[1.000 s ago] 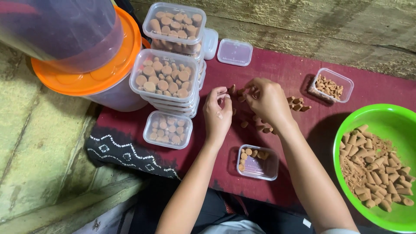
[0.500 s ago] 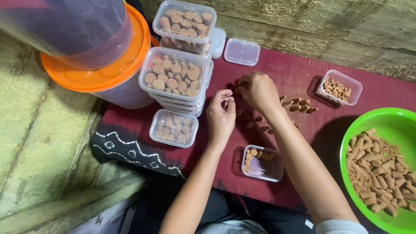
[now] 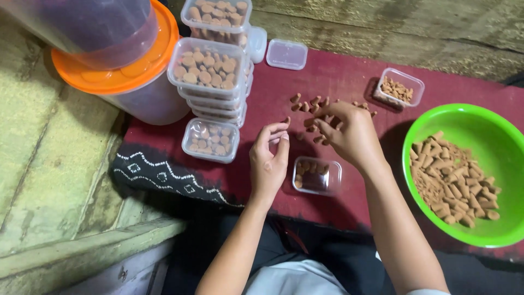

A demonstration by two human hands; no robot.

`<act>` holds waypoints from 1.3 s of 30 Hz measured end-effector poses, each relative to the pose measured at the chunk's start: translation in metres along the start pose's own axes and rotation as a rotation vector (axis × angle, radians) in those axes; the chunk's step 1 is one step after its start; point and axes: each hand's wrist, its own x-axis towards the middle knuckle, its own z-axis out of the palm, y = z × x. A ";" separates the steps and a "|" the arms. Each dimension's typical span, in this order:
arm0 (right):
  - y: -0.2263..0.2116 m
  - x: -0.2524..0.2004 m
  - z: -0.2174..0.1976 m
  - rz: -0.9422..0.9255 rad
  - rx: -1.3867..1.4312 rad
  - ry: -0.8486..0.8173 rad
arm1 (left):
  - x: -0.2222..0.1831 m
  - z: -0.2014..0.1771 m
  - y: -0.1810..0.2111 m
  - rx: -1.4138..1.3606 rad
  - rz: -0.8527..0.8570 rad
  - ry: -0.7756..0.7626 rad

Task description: Packing finished incense cones from a large bowl and table into small plastic containers for storage or sale.

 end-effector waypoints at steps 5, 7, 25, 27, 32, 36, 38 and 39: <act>-0.009 -0.044 -0.016 0.024 0.060 0.031 | -0.031 -0.007 -0.003 0.010 0.011 -0.048; -0.008 -0.059 -0.017 0.034 0.078 0.041 | -0.040 -0.009 -0.003 0.012 0.016 -0.066; 0.031 -0.103 0.029 0.172 -0.085 -0.119 | -0.074 -0.022 -0.027 0.031 -0.088 -0.066; 0.034 -0.101 0.032 0.176 -0.126 -0.122 | -0.074 -0.021 -0.030 0.030 -0.097 -0.069; 0.033 -0.098 0.038 0.183 -0.157 -0.124 | -0.072 -0.017 -0.033 0.032 -0.094 -0.078; 0.042 -0.094 0.048 0.183 -0.210 -0.152 | -0.073 -0.017 -0.034 0.033 -0.102 -0.077; 0.041 -0.092 0.048 0.181 -0.221 -0.165 | -0.072 -0.018 -0.035 0.031 -0.106 -0.073; 0.040 -0.091 0.049 0.180 -0.231 -0.175 | -0.072 -0.018 -0.035 0.029 -0.109 -0.073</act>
